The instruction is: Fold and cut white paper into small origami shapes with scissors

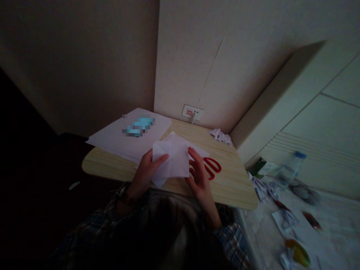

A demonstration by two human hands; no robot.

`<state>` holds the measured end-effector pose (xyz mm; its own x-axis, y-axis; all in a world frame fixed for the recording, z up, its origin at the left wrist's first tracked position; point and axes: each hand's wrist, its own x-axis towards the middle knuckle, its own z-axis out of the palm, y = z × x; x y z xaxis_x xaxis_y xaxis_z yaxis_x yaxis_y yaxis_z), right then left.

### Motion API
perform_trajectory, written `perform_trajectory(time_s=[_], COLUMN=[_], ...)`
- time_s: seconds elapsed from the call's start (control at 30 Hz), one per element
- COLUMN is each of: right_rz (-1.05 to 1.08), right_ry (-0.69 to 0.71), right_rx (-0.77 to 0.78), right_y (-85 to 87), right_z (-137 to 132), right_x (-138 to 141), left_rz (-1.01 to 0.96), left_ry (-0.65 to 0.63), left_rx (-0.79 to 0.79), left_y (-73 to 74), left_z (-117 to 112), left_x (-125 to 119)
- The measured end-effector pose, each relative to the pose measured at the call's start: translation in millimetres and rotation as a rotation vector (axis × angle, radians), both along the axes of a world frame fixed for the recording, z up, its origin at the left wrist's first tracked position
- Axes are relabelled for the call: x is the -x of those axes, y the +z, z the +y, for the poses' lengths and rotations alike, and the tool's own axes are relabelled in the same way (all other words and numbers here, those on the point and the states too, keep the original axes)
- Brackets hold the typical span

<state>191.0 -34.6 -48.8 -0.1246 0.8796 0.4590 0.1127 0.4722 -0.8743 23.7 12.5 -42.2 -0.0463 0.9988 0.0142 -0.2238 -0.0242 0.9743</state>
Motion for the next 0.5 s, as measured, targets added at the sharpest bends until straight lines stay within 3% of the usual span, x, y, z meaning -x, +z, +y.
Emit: perform_trajectory(time_s=[0.27,0.5], right_rz=[-0.021,-0.228], right_ry=[-0.002,-0.048], right_rx=[-0.015,-0.038], right_y=[-1.8,-1.7], right_z=[1.1,-0.2], right_x=[-0.8,0.8], left_rz=[-0.010,-0.012], left_ry=[0.000,0.010], left_rx=[0.003,-0.006], left_y=[-3.8,-9.2], left_z=[1.7,3.7], left_x=[-0.2,-1.5])
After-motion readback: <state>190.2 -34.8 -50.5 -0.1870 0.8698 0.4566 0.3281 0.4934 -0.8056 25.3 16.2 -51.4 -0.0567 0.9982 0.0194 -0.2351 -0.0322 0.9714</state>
